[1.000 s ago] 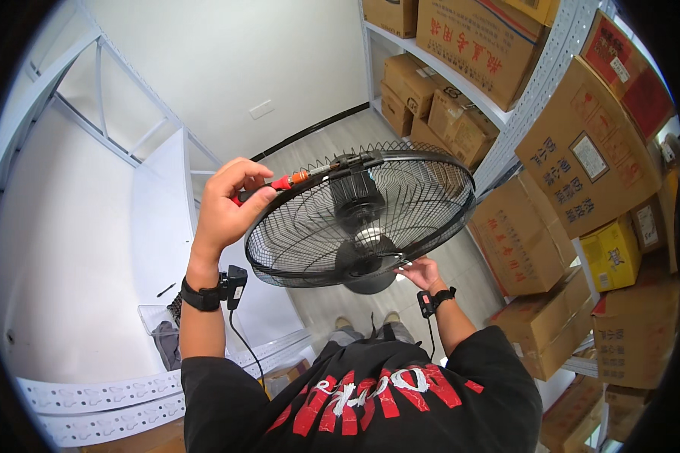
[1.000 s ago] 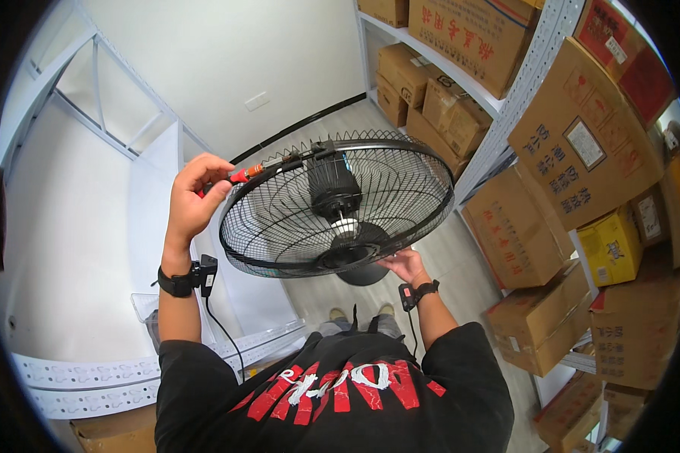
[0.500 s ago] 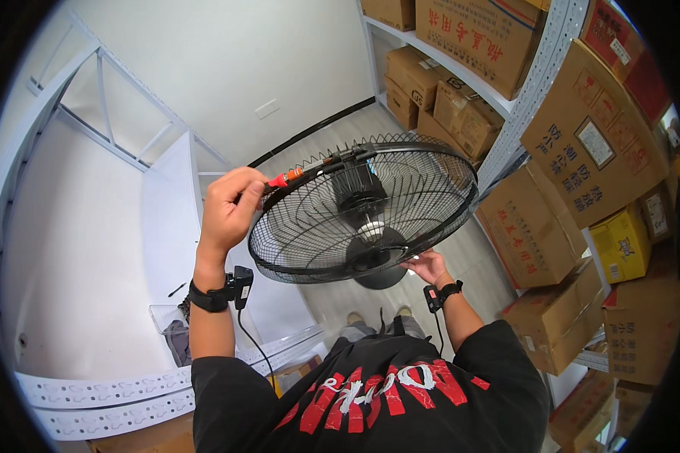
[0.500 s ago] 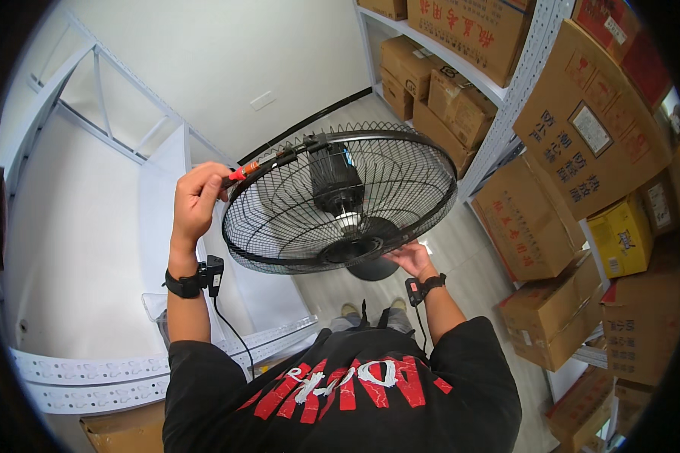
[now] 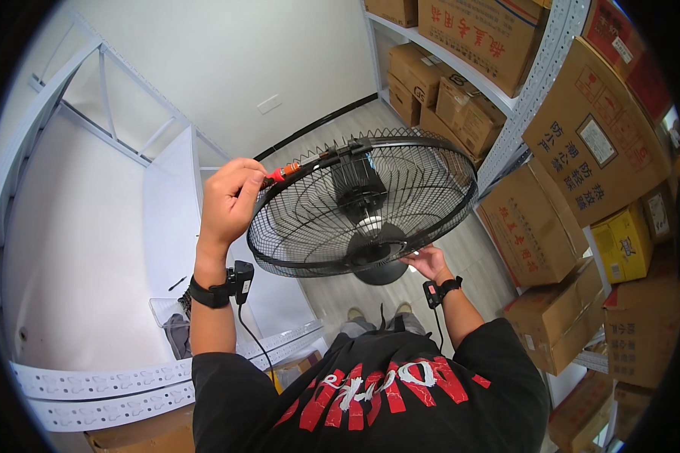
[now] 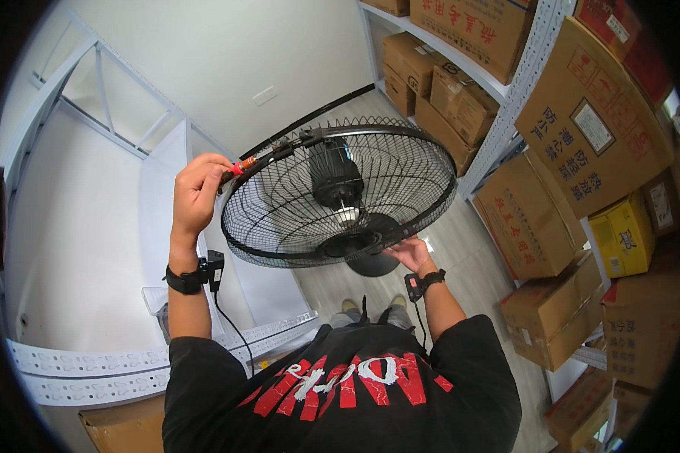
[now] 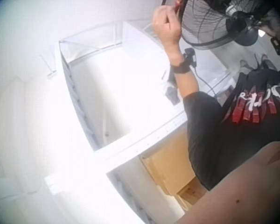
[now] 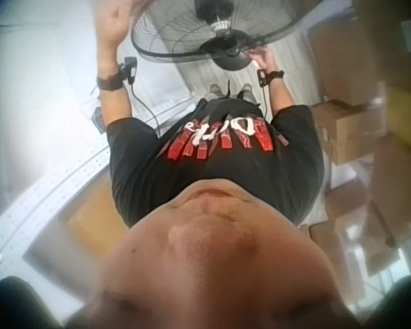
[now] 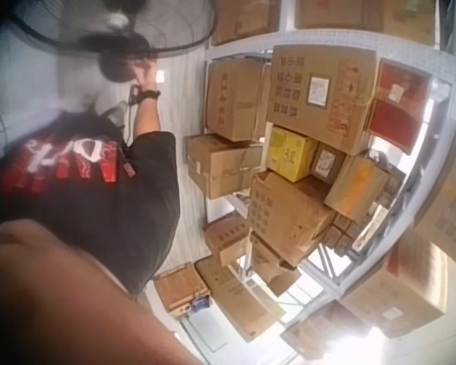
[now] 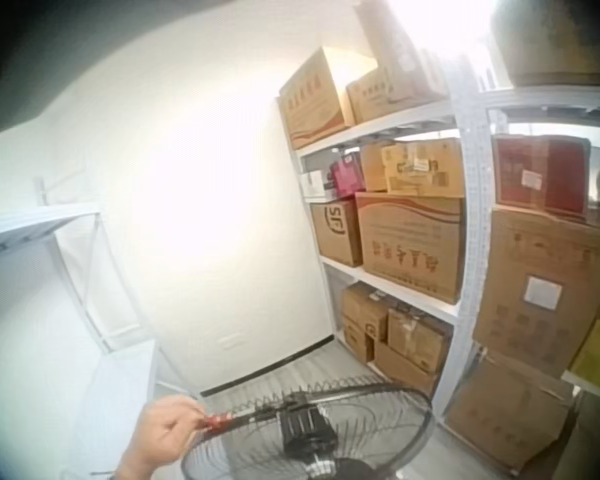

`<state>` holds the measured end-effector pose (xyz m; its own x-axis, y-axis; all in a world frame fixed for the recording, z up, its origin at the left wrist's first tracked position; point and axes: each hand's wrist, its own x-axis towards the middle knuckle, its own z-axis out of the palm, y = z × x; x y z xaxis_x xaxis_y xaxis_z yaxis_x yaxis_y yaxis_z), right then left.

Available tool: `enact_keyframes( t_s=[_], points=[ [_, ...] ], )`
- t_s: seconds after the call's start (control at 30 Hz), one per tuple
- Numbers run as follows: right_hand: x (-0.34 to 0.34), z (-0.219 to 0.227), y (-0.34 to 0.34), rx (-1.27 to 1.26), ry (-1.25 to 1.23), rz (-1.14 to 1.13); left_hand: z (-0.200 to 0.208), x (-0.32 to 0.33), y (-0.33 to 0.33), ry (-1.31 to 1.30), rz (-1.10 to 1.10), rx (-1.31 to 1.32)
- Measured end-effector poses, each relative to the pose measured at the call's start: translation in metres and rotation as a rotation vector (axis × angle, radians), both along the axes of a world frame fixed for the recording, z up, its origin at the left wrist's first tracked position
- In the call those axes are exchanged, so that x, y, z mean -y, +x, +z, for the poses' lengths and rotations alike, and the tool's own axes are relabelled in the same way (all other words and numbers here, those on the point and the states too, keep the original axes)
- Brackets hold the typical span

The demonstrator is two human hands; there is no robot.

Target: The person assembles a black standing fan by attaching the front grille to the fan head. They use a screwdriver to tighten screws around the grille, then place the screwdriver on a nearby shelf. The person continues to adjust and secure the fan components.

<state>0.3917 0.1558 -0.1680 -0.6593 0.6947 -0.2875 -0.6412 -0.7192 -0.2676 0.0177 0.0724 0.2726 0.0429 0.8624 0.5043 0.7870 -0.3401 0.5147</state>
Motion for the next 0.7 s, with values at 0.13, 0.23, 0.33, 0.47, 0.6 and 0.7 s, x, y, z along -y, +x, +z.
enact_keyframes(
  t_s=[0.13, 0.23, 0.33, 0.47, 0.6, 0.7],
  points=[
    [-0.002, -0.003, 0.002, -0.019, 0.014, -0.001, -0.002, -0.002, 0.000, 0.082, -0.021, -0.036],
    [-0.003, -0.005, 0.003, -0.017, 0.043, 0.023, 0.001, -0.003, 0.008, 0.124, 0.026, 0.042],
    [-0.002, -0.002, 0.002, -0.004, 0.029, 0.014, -0.001, 0.000, 0.002, -0.032, 0.049, 0.076],
    [0.000, 0.003, 0.002, 0.006, 0.004, -0.005, 0.009, 0.004, 0.008, 0.015, 0.048, -0.037],
    [-0.001, 0.005, 0.001, 0.008, 0.002, 0.002, -0.002, -0.004, -0.009, 0.130, -0.045, -0.095],
    [-0.001, 0.004, 0.002, 0.002, 0.000, 0.000, 0.002, -0.002, 0.001, 0.084, -0.011, 0.001]
  ],
)
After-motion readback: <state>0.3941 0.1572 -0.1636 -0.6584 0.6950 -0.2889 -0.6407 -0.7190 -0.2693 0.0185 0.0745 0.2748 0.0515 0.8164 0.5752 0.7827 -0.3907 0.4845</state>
